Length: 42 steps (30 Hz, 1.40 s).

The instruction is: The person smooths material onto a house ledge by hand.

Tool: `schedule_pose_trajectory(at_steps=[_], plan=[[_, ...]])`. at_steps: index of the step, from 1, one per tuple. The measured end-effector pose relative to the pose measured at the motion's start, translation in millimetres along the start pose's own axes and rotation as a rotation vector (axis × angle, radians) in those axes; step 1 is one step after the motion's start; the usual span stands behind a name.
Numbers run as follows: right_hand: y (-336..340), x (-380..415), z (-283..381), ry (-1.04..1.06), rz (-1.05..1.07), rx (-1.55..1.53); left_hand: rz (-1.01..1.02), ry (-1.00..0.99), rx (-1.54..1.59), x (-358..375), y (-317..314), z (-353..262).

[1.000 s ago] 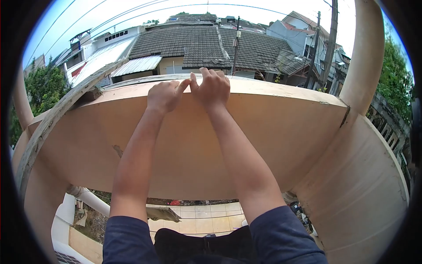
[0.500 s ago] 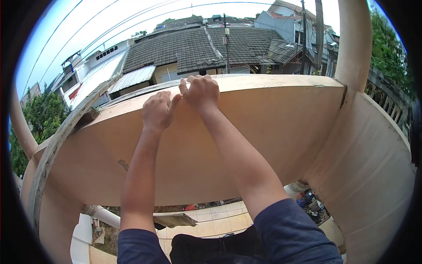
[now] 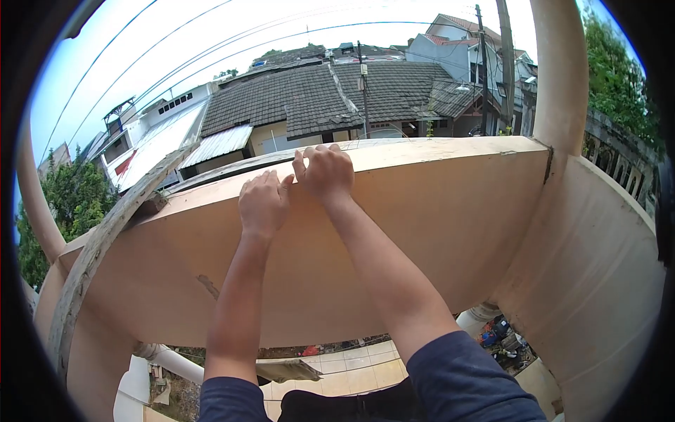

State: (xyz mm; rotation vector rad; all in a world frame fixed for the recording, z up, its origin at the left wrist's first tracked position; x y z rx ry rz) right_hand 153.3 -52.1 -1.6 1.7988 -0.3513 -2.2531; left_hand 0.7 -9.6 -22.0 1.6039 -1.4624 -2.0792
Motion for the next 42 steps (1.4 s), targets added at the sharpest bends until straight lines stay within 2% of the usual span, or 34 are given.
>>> schedule_pose_trajectory(at_steps=[2, 4, 7, 8, 10, 11, 13, 18, 20, 21, 24, 25, 30, 31, 32, 35, 38, 42], plan=[[-2, 2, -2, 0.011, -0.007, 0.009, -0.375, -0.093, 0.066, 14, 0, -5], [0, 1, -1, 0.026, -0.012, -0.005, -0.364, -0.085, 0.08, 7, 1, -5], [-2, 2, -2, 0.026, 0.0, 0.02, 0.027, 0.035, 0.095, -11, 12, -4], [-4, 0, -3, 0.011, 0.003, 0.039, 0.03, 0.051, 0.093, -18, 13, -5], [-3, 0, -3, 0.017, 0.025, 0.029, 0.239, 0.174, 0.022, -28, 10, 1], [-3, 1, -3, 0.021, 0.021, 0.044, 0.243, 0.19, 0.019, -40, 4, 11], [-3, 1, -3, 0.024, 0.011, 0.053, 0.422, 0.172, 0.13, -57, -17, 29], [-3, -1, 0, 0.023, 0.049, 0.066, 0.413, 0.133, 0.053, -50, -7, 19], [-2, -1, -1, 0.0, 0.083, 0.077, 0.25, 0.127, -0.052, -34, -9, 12], [2, 0, 0, 0.007, 0.066, 0.046, 0.171, 0.112, 0.026, -26, -8, 9], [4, 0, 1, 0.008, 0.1, 0.03, 0.075, 0.089, 0.015, 0, 10, -11], [6, 0, 1, 0.017, 0.05, 0.003, 0.078, 0.079, 0.02, 3, 15, -16], [8, 2, 1, 0.019, 0.063, -0.014, 0.147, 0.105, -0.025, 2, 21, -21], [7, 2, 1, 0.033, 0.024, -0.031, 0.231, 0.108, -0.058, -4, 18, -19], [6, 4, 1, 0.038, 0.029, -0.038, 0.233, 0.117, -0.061, -12, 16, -15], [1, 5, -1, 0.1, -0.124, -0.093, 0.468, 0.077, 0.006, -33, 7, -5], [-2, 7, -6, 0.148, -0.144, -0.061, 0.542, 0.036, 0.029, -46, 3, 0], [3, 10, 0, 0.121, -0.129, 0.005, 0.541, 0.134, 0.065, -44, 17, -6]])
Point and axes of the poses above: each hand's wrist, its own x-axis away from the middle knuckle, its own y-axis out of the back of the hand, z = x × y, the point moved 3 cm from there along -x, towards the middle knuckle, and after that the axes turned 2 degrees about x, right-handed, at the moved point
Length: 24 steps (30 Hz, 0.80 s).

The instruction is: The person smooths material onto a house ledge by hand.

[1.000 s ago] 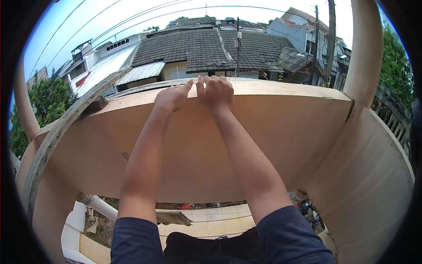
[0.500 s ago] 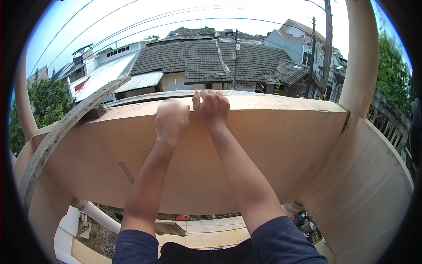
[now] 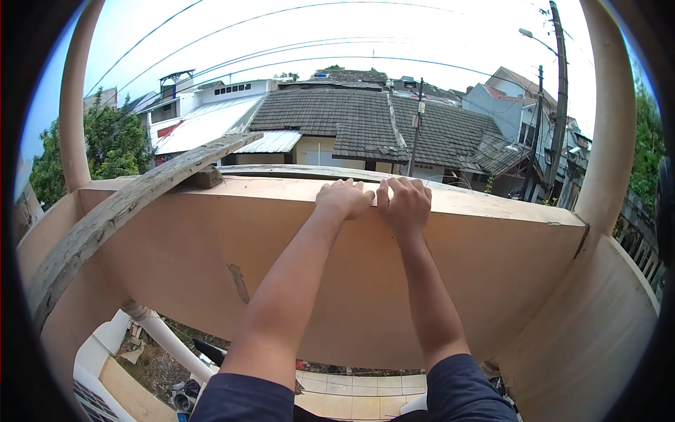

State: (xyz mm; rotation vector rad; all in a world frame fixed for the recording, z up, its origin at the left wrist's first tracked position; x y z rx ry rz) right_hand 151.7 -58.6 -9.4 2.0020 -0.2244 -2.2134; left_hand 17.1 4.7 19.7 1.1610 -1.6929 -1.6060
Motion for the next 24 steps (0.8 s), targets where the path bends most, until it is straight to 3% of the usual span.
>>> schedule_pose_trajectory(at_steps=[5, 11, 12, 15, 18, 20, 21, 24], plan=[[-6, 1, -3, -0.05, 0.074, 0.041, 0.005, -0.024, -0.008, -11, -5, 4], [-12, -3, -7, -0.165, 0.447, 0.108, -0.089, -0.071, 0.033, -17, -11, 9], [-12, -3, -7, -0.166, 0.457, 0.121, -0.054, 0.0, 0.11, 13, 9, 0], [-13, -6, -9, -0.165, 0.635, 0.142, -0.038, -0.011, 0.126, 17, 14, -1], [-8, -5, -10, -0.102, 0.645, 0.169, 0.024, -0.005, 0.066, 5, 7, 6], [-10, -10, -10, -0.11, 0.704, 0.177, -0.119, -0.097, 0.1, -30, -15, 24], [-14, -9, -12, -0.112, 0.709, 0.149, -0.136, -0.128, 0.109, -5, 4, 13], [-14, -7, -10, -0.133, 0.711, 0.105, -0.293, -0.235, 0.528, -72, -26, 49]])
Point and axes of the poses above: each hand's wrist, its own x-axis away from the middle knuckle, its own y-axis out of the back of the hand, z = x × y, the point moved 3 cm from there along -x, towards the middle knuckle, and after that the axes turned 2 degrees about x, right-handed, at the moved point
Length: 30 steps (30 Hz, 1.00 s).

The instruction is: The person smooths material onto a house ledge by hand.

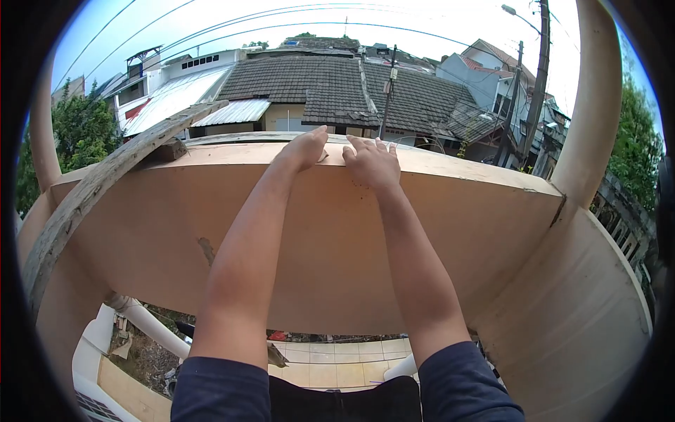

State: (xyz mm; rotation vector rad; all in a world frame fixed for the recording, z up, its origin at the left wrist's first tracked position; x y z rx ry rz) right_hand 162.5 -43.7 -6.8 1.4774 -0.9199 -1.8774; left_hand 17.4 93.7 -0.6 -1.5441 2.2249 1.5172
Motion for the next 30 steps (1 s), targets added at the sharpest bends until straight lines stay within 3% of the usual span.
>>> schedule_pose_trajectory(at_steps=[3, 8, 10, 13, 14, 16, 17, 18, 20, 21, 24, 26, 28, 29, 30], plan=[[2, 2, 2, 0.018, -0.072, 0.031, 0.143, 0.066, -0.023, 9, 15, -8], [8, 1, 2, 0.042, 0.019, 0.055, 0.205, 0.034, -0.168, 17, 32, -20], [0, -9, -2, 0.047, 0.039, 0.038, 0.104, 0.027, -0.146, 19, 34, -19], [3, -19, 11, 0.343, -0.135, -0.168, -0.024, 0.004, -0.079, 25, 34, -22], [5, -22, 17, 0.339, -0.148, -0.178, -0.024, -0.004, -0.093, 25, 36, -25], [10, -14, 51, 0.412, 0.123, -0.683, 0.057, 0.121, 0.028, 26, 41, -28], [10, -9, 65, 0.39, 0.216, -0.791, 0.003, -0.024, 0.15, 1, 28, 12], [3, -7, 69, 0.349, 0.177, -0.502, 0.004, -0.031, 0.139, -6, 29, 28], [24, 6, 79, 0.23, 0.312, -0.285, 0.12, 0.23, 0.632, -13, 29, 47], [16, 4, 78, 0.232, 0.307, -0.28, 0.013, 0.208, 0.727, 15, 42, 8], [0, -8, 73, 0.325, 0.229, -0.196, -0.151, 0.172, 0.678, 14, 43, 10], [4, -5, 69, 0.322, 0.33, -0.258, -0.192, 0.175, 0.675, 19, 39, 0], [3, -4, 63, 0.326, 0.39, -0.289, -0.191, 0.086, 0.365, 14, 36, 6], [6, -4, 58, 0.343, 0.363, -0.378, -0.212, -0.086, 0.173, 16, 31, 8], [8, -6, 53, 0.357, 0.335, -0.467, -0.214, -0.08, 0.178, 18, 31, 3]])
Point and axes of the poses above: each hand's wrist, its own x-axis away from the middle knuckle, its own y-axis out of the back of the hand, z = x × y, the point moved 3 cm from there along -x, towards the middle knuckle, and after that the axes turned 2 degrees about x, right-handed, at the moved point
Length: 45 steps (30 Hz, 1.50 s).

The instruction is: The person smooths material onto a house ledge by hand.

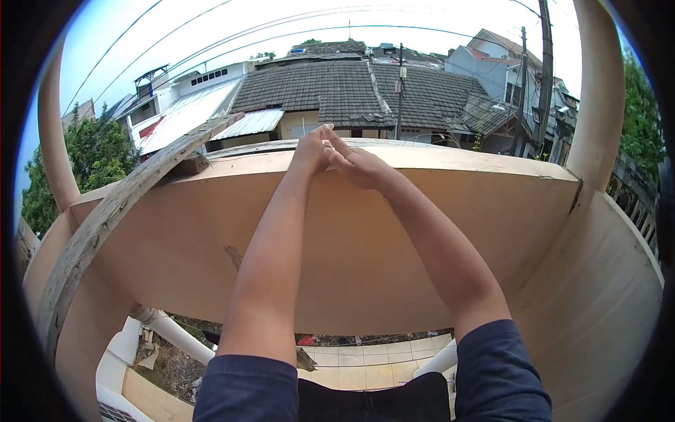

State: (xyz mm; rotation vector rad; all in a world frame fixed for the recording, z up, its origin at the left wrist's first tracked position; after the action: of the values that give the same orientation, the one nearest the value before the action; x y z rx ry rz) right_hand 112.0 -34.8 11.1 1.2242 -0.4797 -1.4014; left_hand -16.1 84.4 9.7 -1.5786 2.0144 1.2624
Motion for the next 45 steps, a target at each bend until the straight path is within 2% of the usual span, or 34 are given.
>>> schedule_pose_trajectory(at_steps=[1, 2, 3, 4, 6, 8, 9, 10, 12, 13, 14, 16, 19, 23, 25, 28, 33, 35, 41, 45], plan=[[2, -2, -6, 0.057, -0.043, -0.15, 0.077, 0.049, -0.084, 1, -3, -14], [1, -7, -12, 0.049, -0.042, -0.148, 0.158, 0.095, -0.166, 3, -6, -27], [3, -11, -15, 0.029, -0.137, -0.297, 0.08, 0.108, -0.036, 10, -4, -38], [8, -8, -9, 0.005, -0.232, -0.444, 0.089, 0.112, -0.023, 9, -9, -34], [14, -8, -12, -0.088, -0.288, -0.446, 0.078, 0.132, -0.069, 5, -11, -26], [19, -19, -28, -0.175, -0.485, -0.933, 0.083, 0.137, -0.116, 7, -17, -22], [26, -12, -26, -0.238, -0.579, -1.075, 0.082, 0.132, -0.175, 6, -18, -21], [29, -10, -37, -0.237, -0.577, -1.078, 0.082, 0.125, -0.237, 7, -16, -23], [33, -7, -54, -0.092, -0.421, -1.623, 0.076, 0.149, -0.281, 13, -15, -35], [36, 2, -50, -0.051, -0.425, -1.748, 0.072, 0.173, -0.321, 17, -14, -42], [37, 12, -47, -0.048, -0.427, -1.744, 0.071, 0.169, -0.318, 20, -12, -50], [42, 33, -29, 0.31, -0.358, -2.0, 0.089, 0.242, -0.286, 26, -11, -57], [44, 56, -9, 0.391, -0.396, -2.014, 0.098, 0.284, -0.286, 28, -9, -62], [37, 54, -19, 0.39, -0.405, -2.05, 0.049, 0.244, -0.375, 33, -14, -63], [34, 53, -22, 0.259, -0.462, -2.053, 0.021, 0.189, -0.387, 36, -16, -61], [26, 51, -33, 0.212, -0.471, -2.099, -0.007, 0.123, -0.392, 35, -16, -62], [20, 50, -43, 0.225, -0.446, -2.072, 0.005, 0.097, -0.407, 32, -17, -58], [19, 50, -44, 0.224, -0.448, -2.06, 0.081, 0.118, -0.424, 30, -18, -59], [14, 48, -46, 0.17, -0.521, -2.059, 0.025, 0.071, -0.421, 33, -18, -62], [12, 46, -48, 0.161, -0.542, -2.075, 0.058, 0.079, -0.437, 35, -15, -67]])
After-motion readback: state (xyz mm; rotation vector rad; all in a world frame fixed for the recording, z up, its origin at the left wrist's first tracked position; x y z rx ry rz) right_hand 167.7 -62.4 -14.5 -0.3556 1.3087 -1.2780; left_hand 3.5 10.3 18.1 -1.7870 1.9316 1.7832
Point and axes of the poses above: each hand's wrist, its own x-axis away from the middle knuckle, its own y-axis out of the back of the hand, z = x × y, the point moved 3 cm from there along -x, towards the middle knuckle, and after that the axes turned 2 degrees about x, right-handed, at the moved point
